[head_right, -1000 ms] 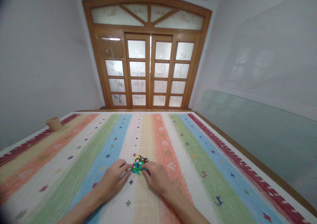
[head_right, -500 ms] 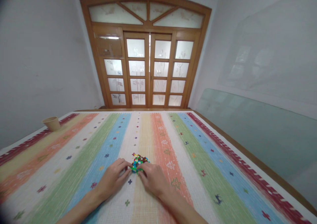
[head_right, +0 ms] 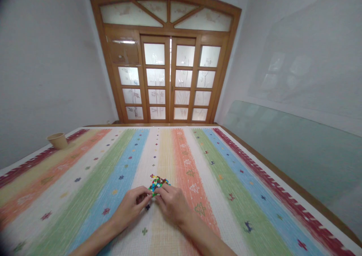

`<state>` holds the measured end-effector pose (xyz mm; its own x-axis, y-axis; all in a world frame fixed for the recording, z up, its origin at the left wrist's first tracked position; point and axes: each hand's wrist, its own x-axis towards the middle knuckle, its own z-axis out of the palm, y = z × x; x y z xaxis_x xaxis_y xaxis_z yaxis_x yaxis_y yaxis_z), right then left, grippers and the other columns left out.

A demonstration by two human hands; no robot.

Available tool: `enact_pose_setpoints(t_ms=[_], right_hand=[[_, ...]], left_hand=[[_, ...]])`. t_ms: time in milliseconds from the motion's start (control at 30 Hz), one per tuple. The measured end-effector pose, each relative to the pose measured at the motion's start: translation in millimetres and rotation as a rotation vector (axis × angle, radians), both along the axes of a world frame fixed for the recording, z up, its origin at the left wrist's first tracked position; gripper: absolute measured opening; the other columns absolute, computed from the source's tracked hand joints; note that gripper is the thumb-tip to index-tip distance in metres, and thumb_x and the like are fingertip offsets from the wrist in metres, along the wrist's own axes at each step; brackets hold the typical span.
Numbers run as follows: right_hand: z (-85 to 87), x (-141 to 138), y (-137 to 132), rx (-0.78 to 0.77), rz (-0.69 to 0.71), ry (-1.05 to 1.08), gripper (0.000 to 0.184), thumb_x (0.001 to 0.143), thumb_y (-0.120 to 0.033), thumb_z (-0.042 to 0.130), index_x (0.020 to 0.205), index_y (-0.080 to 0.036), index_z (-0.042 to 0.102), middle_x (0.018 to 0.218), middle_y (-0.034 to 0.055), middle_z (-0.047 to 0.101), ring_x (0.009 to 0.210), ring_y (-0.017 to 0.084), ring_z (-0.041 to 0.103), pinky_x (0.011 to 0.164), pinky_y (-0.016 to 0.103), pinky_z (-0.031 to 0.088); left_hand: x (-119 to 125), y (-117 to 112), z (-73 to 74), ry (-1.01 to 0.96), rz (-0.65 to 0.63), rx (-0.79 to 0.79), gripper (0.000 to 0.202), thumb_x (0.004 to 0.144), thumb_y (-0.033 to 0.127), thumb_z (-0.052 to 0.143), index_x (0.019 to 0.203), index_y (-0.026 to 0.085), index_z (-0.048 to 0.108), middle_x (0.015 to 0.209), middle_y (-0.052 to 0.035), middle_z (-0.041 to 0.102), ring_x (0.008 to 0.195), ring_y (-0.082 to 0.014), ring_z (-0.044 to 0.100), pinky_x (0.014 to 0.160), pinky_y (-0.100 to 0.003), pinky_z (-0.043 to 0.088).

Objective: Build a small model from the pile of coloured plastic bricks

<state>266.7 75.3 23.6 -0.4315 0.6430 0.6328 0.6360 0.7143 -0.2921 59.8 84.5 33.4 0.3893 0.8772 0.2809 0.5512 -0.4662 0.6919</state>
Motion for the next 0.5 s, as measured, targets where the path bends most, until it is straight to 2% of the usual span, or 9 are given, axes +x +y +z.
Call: enact_pose_setpoints(t_ms=[167, 333, 500], right_hand=[[-1.9, 0, 1, 0.02, 0.005, 0.002, 0.012, 0.098, -0.016, 0.061, 0.101, -0.02, 0.073, 0.083, 0.0042, 0.073, 0.074, 0.018, 0.07, 0.065, 0.026, 0.048], [-4.2, 6, 4, 0.004, -0.001, 0.032, 0.011, 0.098, -0.02, 0.063, 0.098, -0.021, 0.074, 0.084, 0.0034, 0.074, 0.074, 0.017, 0.07, 0.065, 0.025, 0.049], [-0.2, 18, 9, -0.047, -0.056, 0.062, 0.011, 0.098, -0.019, 0.064, 0.098, -0.021, 0.074, 0.084, 0.0037, 0.074, 0.072, 0.016, 0.069, 0.065, 0.024, 0.049]], left_hand=[[0, 0, 0.6, -0.008, -0.009, -0.018, 0.022, 0.096, 0.029, 0.058, 0.089, 0.02, 0.077, 0.072, -0.0005, 0.069, 0.061, -0.0159, 0.055, 0.061, -0.025, 0.04], [-6, -1, 2.5, 0.0, -0.018, 0.014, 0.02, 0.096, 0.033, 0.06, 0.097, 0.022, 0.076, 0.081, -0.0026, 0.07, 0.07, -0.0187, 0.06, 0.068, -0.028, 0.045], [-15, 3, 3.3, 0.075, -0.043, 0.138, 0.019, 0.099, 0.029, 0.056, 0.104, 0.022, 0.073, 0.086, -0.0037, 0.071, 0.076, -0.0205, 0.063, 0.072, -0.03, 0.049]])
